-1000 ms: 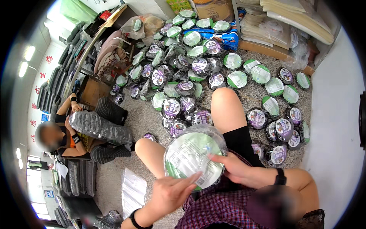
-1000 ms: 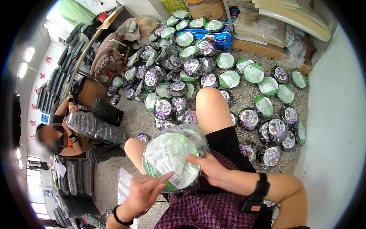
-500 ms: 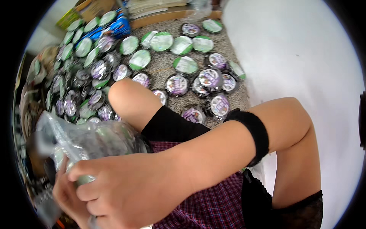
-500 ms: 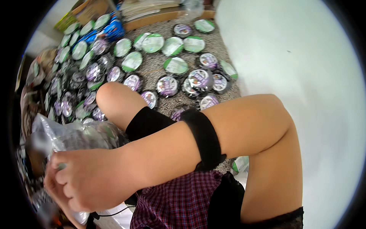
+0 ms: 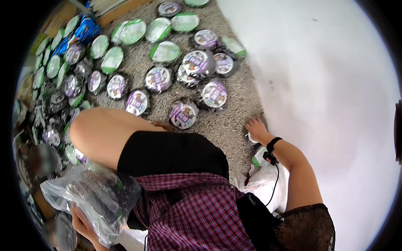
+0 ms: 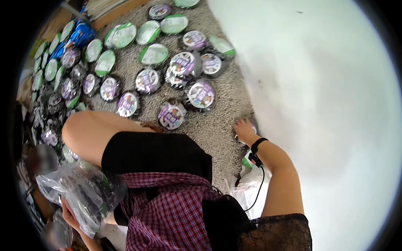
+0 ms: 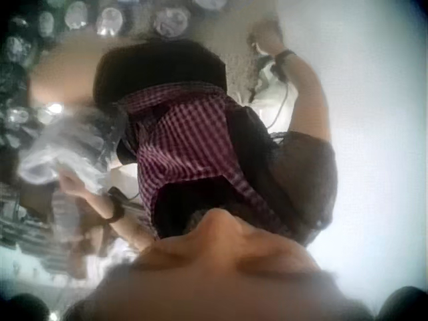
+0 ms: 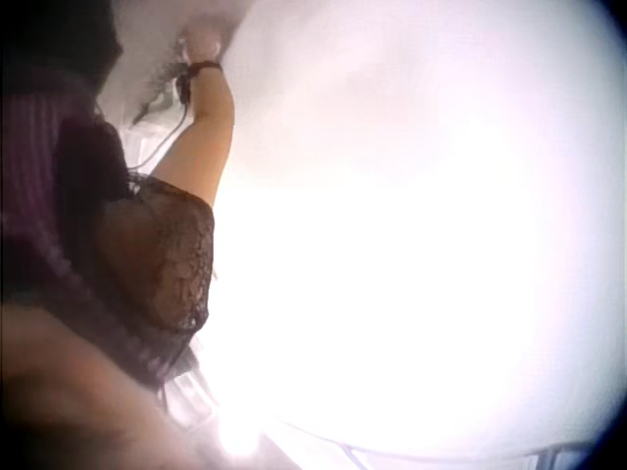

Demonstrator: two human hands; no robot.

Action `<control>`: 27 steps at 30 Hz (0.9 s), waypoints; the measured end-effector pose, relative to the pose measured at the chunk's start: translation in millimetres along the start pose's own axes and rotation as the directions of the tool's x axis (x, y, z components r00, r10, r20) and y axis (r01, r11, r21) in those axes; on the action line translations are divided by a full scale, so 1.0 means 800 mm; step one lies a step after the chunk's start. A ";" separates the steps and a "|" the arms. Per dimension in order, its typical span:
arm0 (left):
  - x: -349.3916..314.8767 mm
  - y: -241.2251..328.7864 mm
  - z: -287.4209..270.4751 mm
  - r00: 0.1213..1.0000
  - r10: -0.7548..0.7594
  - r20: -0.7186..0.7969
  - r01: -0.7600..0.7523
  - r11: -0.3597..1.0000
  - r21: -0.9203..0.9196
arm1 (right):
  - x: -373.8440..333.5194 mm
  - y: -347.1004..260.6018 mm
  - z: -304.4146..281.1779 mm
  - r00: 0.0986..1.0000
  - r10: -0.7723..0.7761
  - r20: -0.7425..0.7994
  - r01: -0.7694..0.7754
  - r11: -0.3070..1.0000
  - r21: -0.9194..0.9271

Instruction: The person picks up individual circular packaged items from a large pile on the floor and places them one by one into clear plastic bags, eventually filling a larger bag with several stacks of items.

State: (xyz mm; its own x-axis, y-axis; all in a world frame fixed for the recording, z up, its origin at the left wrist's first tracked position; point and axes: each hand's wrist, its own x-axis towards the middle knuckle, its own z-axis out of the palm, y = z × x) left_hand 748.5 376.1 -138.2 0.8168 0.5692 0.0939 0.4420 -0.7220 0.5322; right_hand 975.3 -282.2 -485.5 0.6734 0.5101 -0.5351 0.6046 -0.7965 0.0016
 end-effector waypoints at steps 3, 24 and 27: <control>-0.016 0.012 -0.011 1.000 -0.005 -0.024 0.011 0.970 0.244 | 0.002 0.007 0.071 0.999 0.016 0.035 -0.006 0.965 -0.264; -0.002 0.122 0.029 0.998 0.045 0.043 -0.056 0.947 0.315 | -0.113 0.014 0.099 0.761 0.067 0.645 -0.076 0.997 -0.014; 0.001 0.120 0.040 0.997 0.071 0.034 -0.077 0.956 0.281 | -0.083 0.026 0.066 0.760 0.000 0.650 -0.062 0.996 0.072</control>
State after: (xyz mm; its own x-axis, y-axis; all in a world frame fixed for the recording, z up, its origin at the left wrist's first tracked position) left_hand 803.4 294.5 -114.3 0.8580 0.5033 0.1026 0.4641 -0.8452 0.2650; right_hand 920.9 -349.9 -495.0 0.2351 0.1763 -0.9558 0.5299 -0.8477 -0.0261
